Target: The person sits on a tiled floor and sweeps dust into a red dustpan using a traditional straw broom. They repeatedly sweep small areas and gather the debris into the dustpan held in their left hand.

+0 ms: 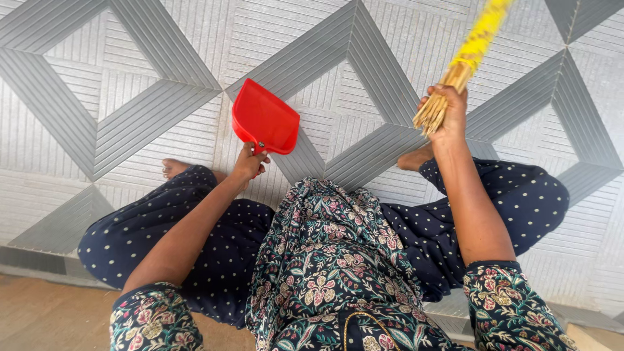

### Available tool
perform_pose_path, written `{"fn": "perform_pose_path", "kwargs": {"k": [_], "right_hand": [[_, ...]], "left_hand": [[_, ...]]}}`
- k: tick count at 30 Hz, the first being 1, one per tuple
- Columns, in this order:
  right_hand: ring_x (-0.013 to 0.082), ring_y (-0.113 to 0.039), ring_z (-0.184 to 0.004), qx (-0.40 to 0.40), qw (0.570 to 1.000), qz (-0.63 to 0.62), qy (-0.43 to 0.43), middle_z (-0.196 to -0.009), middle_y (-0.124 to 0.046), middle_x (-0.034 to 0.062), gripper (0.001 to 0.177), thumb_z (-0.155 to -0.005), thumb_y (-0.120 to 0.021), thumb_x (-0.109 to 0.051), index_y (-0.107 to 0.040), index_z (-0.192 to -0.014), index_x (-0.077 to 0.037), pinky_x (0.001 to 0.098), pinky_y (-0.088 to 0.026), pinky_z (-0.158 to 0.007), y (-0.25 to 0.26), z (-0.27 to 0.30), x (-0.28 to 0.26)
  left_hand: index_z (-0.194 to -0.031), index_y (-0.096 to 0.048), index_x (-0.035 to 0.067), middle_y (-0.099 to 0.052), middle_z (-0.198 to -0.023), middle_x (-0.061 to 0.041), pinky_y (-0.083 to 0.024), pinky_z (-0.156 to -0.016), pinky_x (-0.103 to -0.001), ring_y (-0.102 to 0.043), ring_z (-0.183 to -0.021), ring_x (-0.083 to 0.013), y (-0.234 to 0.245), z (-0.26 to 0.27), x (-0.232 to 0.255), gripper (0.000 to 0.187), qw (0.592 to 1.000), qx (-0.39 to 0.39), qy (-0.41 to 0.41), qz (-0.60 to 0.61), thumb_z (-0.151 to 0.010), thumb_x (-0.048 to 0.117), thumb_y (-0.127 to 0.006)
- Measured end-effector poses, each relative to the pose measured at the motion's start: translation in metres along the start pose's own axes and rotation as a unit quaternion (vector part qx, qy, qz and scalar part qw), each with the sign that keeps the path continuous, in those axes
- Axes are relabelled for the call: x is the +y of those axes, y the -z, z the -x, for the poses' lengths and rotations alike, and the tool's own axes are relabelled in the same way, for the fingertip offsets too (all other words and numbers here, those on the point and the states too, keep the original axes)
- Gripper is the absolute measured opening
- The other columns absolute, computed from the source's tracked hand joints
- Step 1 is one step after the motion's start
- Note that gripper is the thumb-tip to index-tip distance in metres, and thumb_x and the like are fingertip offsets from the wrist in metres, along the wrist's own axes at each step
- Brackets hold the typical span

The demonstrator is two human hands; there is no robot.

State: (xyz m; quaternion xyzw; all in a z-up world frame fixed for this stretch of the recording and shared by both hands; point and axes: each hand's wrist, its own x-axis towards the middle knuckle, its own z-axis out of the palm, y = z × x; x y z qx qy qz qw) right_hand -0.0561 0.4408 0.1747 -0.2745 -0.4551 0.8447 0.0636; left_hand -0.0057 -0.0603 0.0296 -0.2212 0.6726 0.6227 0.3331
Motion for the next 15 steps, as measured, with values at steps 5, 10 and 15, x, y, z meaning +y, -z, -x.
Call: {"fn": "perform_pose_path", "kwargs": {"k": [5,10,15], "right_hand": [[0.0299,-0.062,-0.074,0.128,0.973,-0.192,-0.009,-0.090,-0.057,0.0148,0.026,-0.088,-0.072,-0.008,-0.052,-0.105,-0.003,0.0467,-0.061,-0.072,0.093,-0.058,0.010],[0.0317,-0.064,-0.077,0.222,0.952,-0.198,-0.074,-0.089,-0.061,0.0142,0.021,-0.082,-0.068,-0.009,-0.053,-0.097,-0.005,0.0507,-0.062,-0.070,0.119,-0.035,0.070],[0.0284,-0.064,-0.081,0.202,0.967,-0.098,-0.120,-0.092,-0.059,0.0104,0.028,-0.082,-0.073,-0.008,-0.054,-0.102,-0.008,0.0478,-0.063,-0.071,0.105,-0.010,0.119]], "left_hand": [[-0.135,-0.041,0.004,-0.067,-0.089,-0.009,-0.040,-0.043,-0.026,-0.053,-0.054,-0.0111,-0.004,0.010,0.005,0.041,1.000,-0.015,0.008,-0.022,-0.100,0.016,-0.058],[-0.135,-0.041,0.003,-0.067,-0.089,-0.009,-0.042,-0.046,-0.026,-0.053,-0.055,-0.0109,-0.005,0.011,0.006,0.040,1.000,-0.012,0.007,-0.015,-0.100,0.015,-0.058],[-0.132,-0.042,0.004,-0.067,-0.089,-0.009,-0.043,-0.048,-0.026,-0.053,-0.055,-0.0101,-0.005,0.007,0.002,0.037,1.000,-0.017,0.008,-0.017,-0.101,0.016,-0.058]]}}
